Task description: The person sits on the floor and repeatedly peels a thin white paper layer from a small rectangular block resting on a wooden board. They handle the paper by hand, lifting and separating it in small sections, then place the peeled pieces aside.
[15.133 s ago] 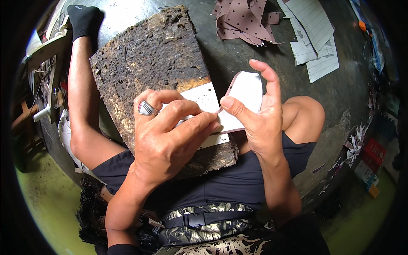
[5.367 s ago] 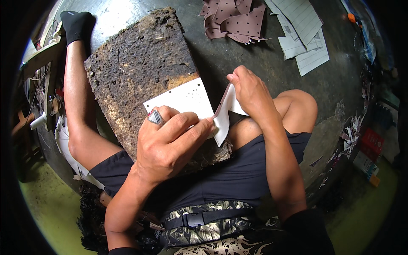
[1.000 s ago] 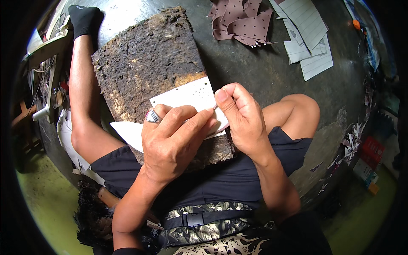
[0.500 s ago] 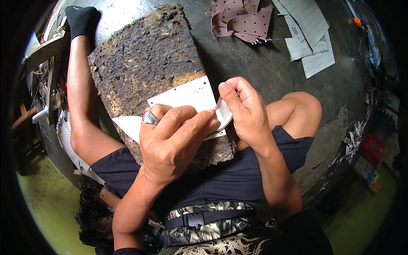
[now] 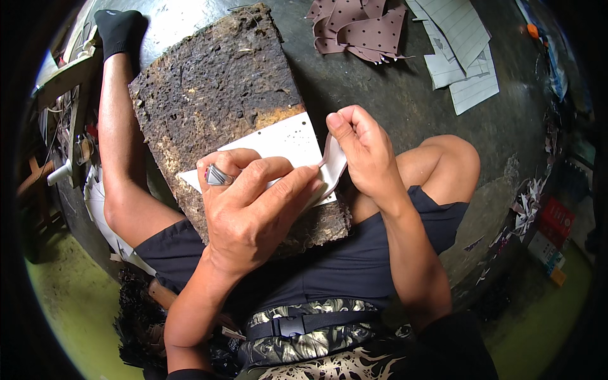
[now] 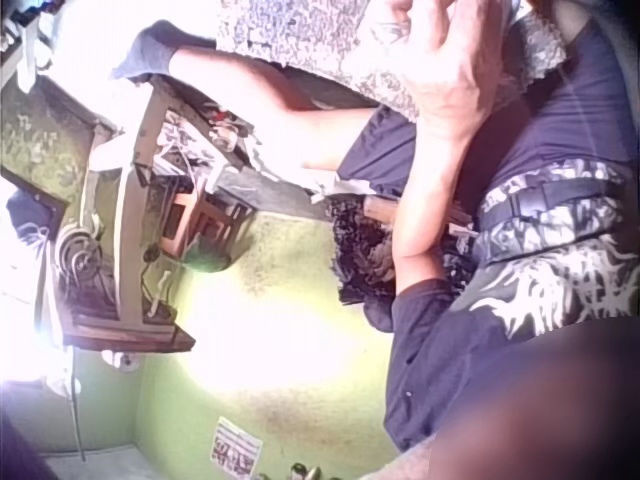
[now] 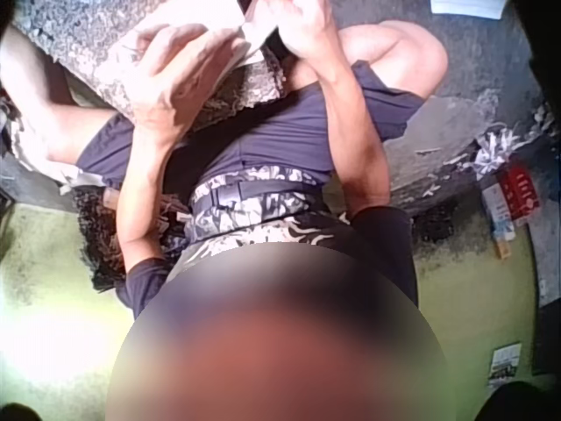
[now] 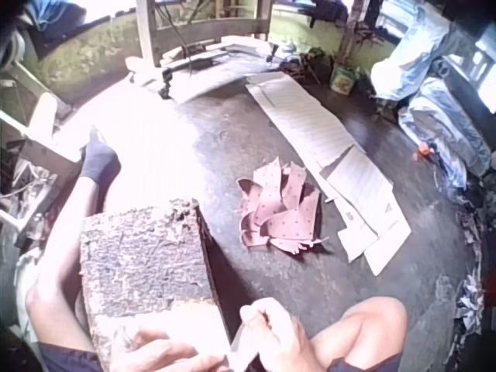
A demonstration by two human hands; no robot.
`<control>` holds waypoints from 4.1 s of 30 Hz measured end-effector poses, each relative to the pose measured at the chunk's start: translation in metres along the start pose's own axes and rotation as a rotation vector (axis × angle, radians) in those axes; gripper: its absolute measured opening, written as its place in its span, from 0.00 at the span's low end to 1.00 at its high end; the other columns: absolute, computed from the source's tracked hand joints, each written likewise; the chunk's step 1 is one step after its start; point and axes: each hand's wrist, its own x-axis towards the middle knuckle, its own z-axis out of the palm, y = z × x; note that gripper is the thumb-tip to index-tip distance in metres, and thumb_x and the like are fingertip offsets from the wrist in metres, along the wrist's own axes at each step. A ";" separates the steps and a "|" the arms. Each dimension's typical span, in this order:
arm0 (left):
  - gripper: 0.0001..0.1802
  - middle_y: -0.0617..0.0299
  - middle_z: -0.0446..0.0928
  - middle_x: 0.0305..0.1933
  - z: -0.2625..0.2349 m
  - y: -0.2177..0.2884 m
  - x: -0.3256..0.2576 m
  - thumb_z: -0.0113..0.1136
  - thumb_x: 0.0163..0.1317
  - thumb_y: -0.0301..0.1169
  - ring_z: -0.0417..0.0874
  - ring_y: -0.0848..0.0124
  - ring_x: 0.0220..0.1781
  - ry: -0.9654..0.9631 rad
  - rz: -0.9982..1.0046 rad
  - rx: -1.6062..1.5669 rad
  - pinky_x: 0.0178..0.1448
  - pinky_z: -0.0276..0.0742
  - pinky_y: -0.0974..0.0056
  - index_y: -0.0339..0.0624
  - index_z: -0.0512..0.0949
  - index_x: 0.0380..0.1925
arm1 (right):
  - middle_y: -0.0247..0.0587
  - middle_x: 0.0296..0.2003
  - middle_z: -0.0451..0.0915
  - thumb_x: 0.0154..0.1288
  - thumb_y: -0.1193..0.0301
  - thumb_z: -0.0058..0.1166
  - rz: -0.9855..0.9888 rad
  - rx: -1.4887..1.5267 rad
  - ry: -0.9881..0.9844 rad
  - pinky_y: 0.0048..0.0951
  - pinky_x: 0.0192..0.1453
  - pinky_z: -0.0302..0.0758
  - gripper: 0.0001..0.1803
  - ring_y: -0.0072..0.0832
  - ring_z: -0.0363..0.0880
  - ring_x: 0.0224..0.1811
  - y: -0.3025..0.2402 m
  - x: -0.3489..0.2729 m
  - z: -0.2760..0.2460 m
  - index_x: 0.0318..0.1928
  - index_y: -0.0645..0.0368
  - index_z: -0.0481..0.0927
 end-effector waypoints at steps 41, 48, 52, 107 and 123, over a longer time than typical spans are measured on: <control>0.16 0.73 0.86 0.42 -0.007 -0.006 0.009 0.88 0.57 0.33 0.85 0.65 0.47 -0.070 0.003 -0.077 0.59 0.70 0.52 0.54 0.96 0.47 | 0.40 0.47 0.87 0.78 0.85 0.71 -0.040 0.540 0.150 0.27 0.57 0.86 0.44 0.20 0.87 0.49 -0.056 -0.046 0.024 0.84 0.55 0.60; 0.16 0.72 0.87 0.41 -0.011 -0.007 0.011 0.88 0.57 0.33 0.86 0.65 0.48 -0.100 0.006 -0.081 0.59 0.71 0.52 0.53 0.96 0.47 | 0.39 0.45 0.87 0.76 0.85 0.73 0.008 0.553 0.048 0.25 0.55 0.86 0.44 0.19 0.87 0.48 -0.056 -0.036 0.010 0.83 0.55 0.62; 0.16 0.71 0.87 0.40 -0.012 -0.008 0.012 0.88 0.56 0.33 0.86 0.65 0.47 -0.102 0.014 -0.080 0.58 0.71 0.53 0.53 0.97 0.46 | 0.40 0.45 0.87 0.76 0.85 0.73 0.029 0.511 -0.010 0.25 0.55 0.86 0.44 0.20 0.87 0.48 -0.055 -0.032 0.001 0.83 0.55 0.62; 0.18 0.72 0.86 0.43 -0.001 -0.007 0.001 0.90 0.55 0.33 0.84 0.69 0.44 -0.035 0.015 -0.061 0.59 0.69 0.52 0.52 0.96 0.47 | 0.37 0.45 0.86 0.76 0.84 0.74 0.067 0.626 0.053 0.25 0.52 0.85 0.35 0.19 0.86 0.47 -0.004 -0.029 0.003 0.73 0.50 0.68; 0.18 0.72 0.86 0.43 0.001 -0.007 -0.001 0.89 0.56 0.34 0.84 0.69 0.43 -0.009 0.041 -0.040 0.59 0.69 0.52 0.53 0.96 0.47 | 0.35 0.44 0.86 0.77 0.87 0.70 0.108 0.547 0.126 0.24 0.50 0.83 0.30 0.18 0.86 0.46 0.013 -0.031 0.005 0.70 0.54 0.71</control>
